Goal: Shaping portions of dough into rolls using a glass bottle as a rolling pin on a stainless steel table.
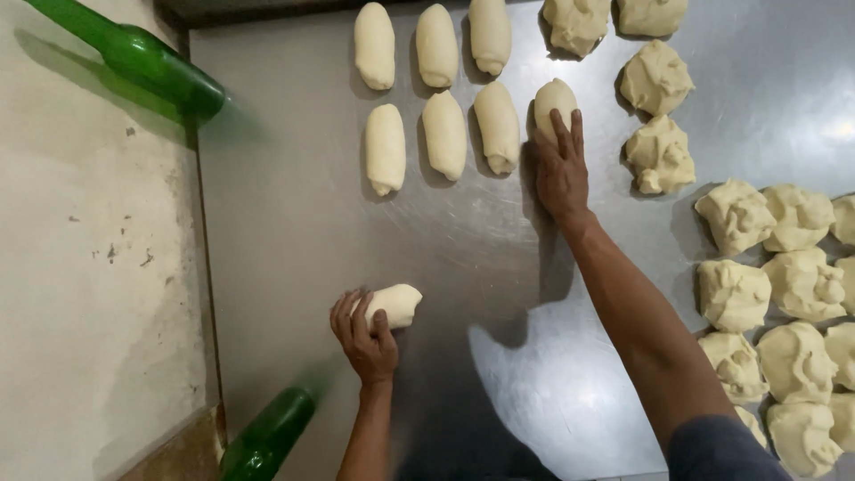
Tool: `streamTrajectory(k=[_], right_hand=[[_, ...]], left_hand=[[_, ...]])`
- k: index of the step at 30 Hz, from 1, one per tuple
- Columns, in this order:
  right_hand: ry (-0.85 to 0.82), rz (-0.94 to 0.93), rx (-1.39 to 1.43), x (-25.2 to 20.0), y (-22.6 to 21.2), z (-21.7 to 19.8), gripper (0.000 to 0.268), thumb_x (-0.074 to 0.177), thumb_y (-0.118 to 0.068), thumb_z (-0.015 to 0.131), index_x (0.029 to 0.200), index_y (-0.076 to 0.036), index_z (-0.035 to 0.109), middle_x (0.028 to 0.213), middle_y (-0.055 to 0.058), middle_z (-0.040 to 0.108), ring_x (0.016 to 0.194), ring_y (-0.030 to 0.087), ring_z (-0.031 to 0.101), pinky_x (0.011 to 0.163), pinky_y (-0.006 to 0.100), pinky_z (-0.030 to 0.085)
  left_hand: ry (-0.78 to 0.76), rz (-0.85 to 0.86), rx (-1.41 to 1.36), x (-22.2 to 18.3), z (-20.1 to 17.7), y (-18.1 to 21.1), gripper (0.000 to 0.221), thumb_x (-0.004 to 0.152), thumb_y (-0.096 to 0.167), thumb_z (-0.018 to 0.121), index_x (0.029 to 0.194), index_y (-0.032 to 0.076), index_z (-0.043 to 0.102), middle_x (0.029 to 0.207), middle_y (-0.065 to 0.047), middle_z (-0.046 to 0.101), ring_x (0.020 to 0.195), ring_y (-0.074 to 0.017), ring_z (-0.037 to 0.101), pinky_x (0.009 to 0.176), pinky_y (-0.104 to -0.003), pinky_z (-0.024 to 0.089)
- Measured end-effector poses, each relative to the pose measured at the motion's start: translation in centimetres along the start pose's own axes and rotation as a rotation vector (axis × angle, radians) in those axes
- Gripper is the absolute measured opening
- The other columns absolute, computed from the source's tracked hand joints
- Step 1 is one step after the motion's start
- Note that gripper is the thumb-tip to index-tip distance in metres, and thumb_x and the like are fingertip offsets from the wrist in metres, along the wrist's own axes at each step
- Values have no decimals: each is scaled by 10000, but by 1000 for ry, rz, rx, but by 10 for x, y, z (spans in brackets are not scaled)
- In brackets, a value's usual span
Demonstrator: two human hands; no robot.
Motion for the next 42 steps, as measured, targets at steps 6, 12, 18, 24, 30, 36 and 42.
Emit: streamTrajectory(k=[6,12,18,24,30,36,42], right_hand=[[-166,-43,68,9,2,-10,600,1074,-104,605,1628,-151,381,1730,252,180,1589,516,163,1251,547,369],[-459,-18,115,44,-17,-88,644,909,-228,706,1501,-240,453,1686,182,88,1531,440,162,1094,576,422],[-761,-306,-330,58,-5,-95,616,906,-189,688,1471,-376,526,1722,10,146,1581,388,162,992,467,562],[-619,-513,-493,33,21,-52,543,926,-78,631,1389,-360,591,1682,-57,305,1577,425,163,978,367,598],[-529,-526,-398,34,7,-61,500,925,-241,568,1421,-201,619,1579,-11,476,1607,253,198,1081,513,485],[-314,-243,-164,27,-50,-59,483,953,-200,628,1421,-84,605,1560,181,484,1439,427,362,1278,602,230],[-671,-644,554,-57,-237,-69,777,890,-370,759,1511,-46,422,1570,240,390,1454,422,359,1180,584,263]], left_hand=[[-13,-10,-14,4,-3,4,389,1100,348,504,1256,36,676,1356,-144,604,1378,-372,489,1206,-542,357],[-22,-6,-7,3,-5,1,387,1082,347,524,1243,39,694,1332,-141,618,1331,-352,532,1213,-553,342],[-15,-26,8,2,-4,0,383,1078,356,516,1233,57,699,1324,-120,632,1324,-336,545,1219,-558,339],[7,-18,19,9,-4,7,373,1080,353,516,1226,57,689,1307,-126,633,1316,-342,547,1208,-547,354],[3,6,33,8,-5,5,373,1079,356,526,1215,50,688,1298,-124,631,1296,-339,551,1186,-540,377],[-8,-48,-1,6,-5,6,409,1097,394,505,1229,57,695,1312,-121,630,1307,-333,545,1133,-485,427],[-33,-131,-61,4,-9,7,564,1107,481,402,1381,35,612,1416,-166,574,1324,-376,515,1118,-505,414]])
Point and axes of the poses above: each hand's wrist, its own x-axis towards the middle knuckle, its own z-axis out of the palm, y = z × x, the point moved 1 cm from there along x, towards the middle knuckle
